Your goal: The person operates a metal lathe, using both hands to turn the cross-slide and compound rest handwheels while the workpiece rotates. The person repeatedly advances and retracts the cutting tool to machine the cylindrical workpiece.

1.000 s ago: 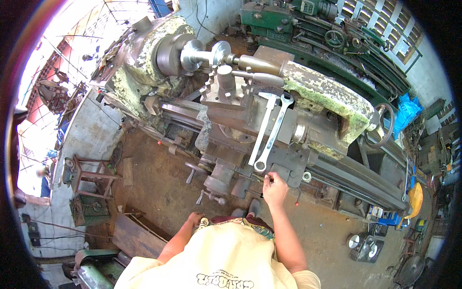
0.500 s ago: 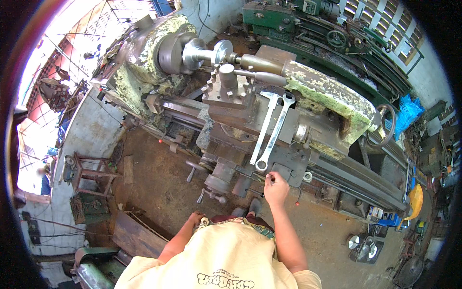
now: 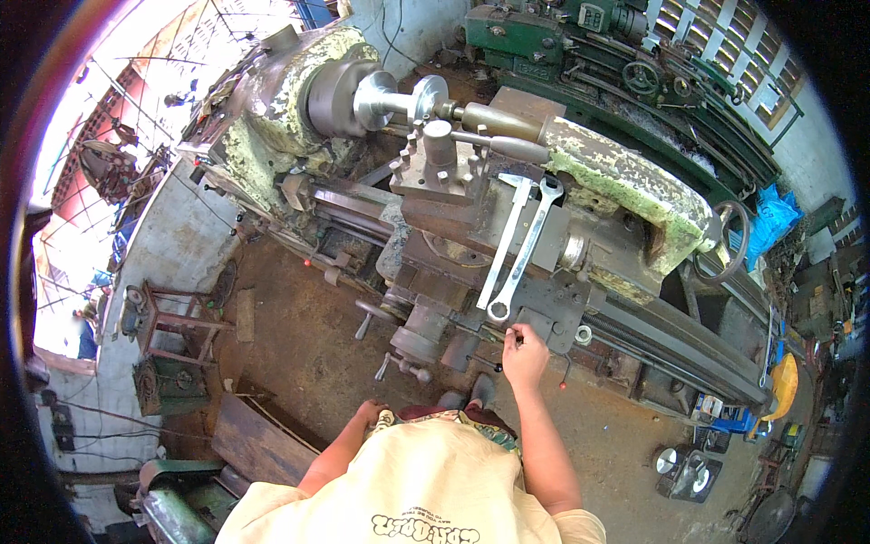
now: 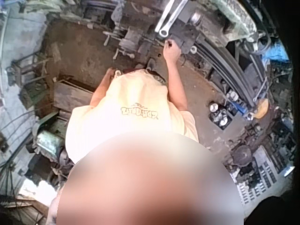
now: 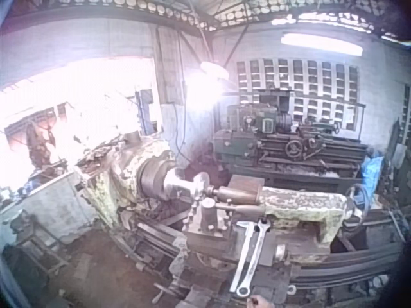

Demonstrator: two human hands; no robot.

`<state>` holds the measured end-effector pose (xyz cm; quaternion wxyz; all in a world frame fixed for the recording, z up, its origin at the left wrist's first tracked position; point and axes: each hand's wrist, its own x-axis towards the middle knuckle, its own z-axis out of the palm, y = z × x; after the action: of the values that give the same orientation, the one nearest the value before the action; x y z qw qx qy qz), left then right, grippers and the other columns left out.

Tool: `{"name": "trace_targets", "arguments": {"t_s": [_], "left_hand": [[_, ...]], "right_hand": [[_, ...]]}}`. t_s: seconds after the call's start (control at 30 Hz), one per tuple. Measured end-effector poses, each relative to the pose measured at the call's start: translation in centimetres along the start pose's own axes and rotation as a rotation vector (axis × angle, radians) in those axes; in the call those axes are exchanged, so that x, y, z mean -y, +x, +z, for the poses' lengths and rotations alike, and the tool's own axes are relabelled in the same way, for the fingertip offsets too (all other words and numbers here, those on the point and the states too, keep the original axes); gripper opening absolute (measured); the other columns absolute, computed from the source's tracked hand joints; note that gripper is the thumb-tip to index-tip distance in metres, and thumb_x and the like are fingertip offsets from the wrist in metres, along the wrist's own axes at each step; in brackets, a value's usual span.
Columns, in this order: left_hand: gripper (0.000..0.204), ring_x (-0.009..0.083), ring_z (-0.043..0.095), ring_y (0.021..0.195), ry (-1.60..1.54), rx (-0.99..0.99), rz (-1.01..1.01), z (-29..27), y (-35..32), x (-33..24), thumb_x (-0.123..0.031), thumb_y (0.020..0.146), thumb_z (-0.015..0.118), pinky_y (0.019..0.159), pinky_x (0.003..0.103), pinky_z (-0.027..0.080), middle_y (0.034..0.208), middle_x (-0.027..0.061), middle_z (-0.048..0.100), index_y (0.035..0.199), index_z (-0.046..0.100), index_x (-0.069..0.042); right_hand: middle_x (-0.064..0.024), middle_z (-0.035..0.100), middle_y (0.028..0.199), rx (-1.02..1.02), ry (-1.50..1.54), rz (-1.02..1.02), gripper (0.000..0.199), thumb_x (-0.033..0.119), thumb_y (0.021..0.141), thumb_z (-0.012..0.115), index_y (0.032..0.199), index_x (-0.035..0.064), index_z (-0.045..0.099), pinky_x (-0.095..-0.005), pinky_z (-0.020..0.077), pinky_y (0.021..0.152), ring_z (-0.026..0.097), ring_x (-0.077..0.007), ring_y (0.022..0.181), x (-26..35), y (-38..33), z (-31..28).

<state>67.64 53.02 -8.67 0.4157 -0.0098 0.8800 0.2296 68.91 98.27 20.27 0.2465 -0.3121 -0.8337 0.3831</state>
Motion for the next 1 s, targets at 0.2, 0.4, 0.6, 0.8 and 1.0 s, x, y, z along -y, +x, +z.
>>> {"name": "trace_targets", "arguments": {"t_s": [0.2, 0.4, 0.6, 0.8, 1.0], "left_hand": [[0.048, 0.0304, 0.073, 0.082, 0.024, 0.017, 0.275, 0.1, 0.3, 1.0, -0.042, 0.091, 0.069, 0.071, 0.040, 0.057, 0.095, 0.0185, 0.074, 0.109, 0.070, 0.002], [0.050, 0.0330, 0.061, 0.120, 0.187, 0.194, 0.119, -0.8, -0.3, -0.3, -0.033, 0.087, 0.067, 0.101, 0.038, 0.050, 0.134, 0.0151, 0.063, 0.135, 0.063, -0.020], [0.066, 0.0351, 0.053, 0.132, 0.467, 0.258, 0.240, -1.4, -0.3, -1.0, -0.033, 0.079, 0.073, 0.110, 0.039, 0.044, 0.140, 0.0173, 0.059, 0.142, 0.057, -0.026], [0.062, 0.0333, 0.056, 0.128, 0.635, 0.216, 0.293, -1.2, -0.9, -1.2, -0.032, 0.081, 0.069, 0.108, 0.037, 0.046, 0.136, 0.0163, 0.061, 0.142, 0.057, -0.026], [0.057, 0.0306, 0.058, 0.126, 0.610, 0.217, 0.311, -1.0, -0.6, -0.9, -0.034, 0.085, 0.066, 0.106, 0.036, 0.048, 0.135, 0.0118, 0.063, 0.140, 0.060, -0.021]], "right_hand": [[-0.0139, 0.070, 0.073, 0.000, 0.020, -0.004, 0.013, 0.015, 0.087, 0.072, 0.091, 0.0033, 0.072, -0.0364, 0.0528, 0.064, 0.069, -0.0251, 0.065, 0.0, -0.1, -0.2], [-0.0117, 0.063, 0.061, 0.042, -0.049, 0.059, 0.015, 0.020, 0.086, 0.074, 0.088, 0.0046, 0.072, -0.0389, 0.0488, 0.057, 0.063, -0.0261, 0.055, -0.2, 0.1, -0.4], [-0.0117, 0.063, 0.061, 0.076, -0.100, 0.053, 0.016, 0.020, 0.086, 0.074, 0.086, 0.0042, 0.070, -0.0390, 0.0485, 0.057, 0.062, -0.0278, 0.055, -0.1, 0.2, -0.6], [-0.0119, 0.063, 0.060, 0.094, -0.099, 0.074, 0.016, 0.020, 0.086, 0.074, 0.085, 0.0040, 0.070, -0.0394, 0.0484, 0.057, 0.063, -0.0286, 0.055, 0.2, 0.3, -0.8], [-0.0119, 0.063, 0.060, 0.090, -0.104, 0.056, 0.016, 0.020, 0.086, 0.073, 0.085, 0.0049, 0.071, -0.0399, 0.0483, 0.056, 0.063, -0.0287, 0.055, 0.1, 0.4, -0.7]]}}
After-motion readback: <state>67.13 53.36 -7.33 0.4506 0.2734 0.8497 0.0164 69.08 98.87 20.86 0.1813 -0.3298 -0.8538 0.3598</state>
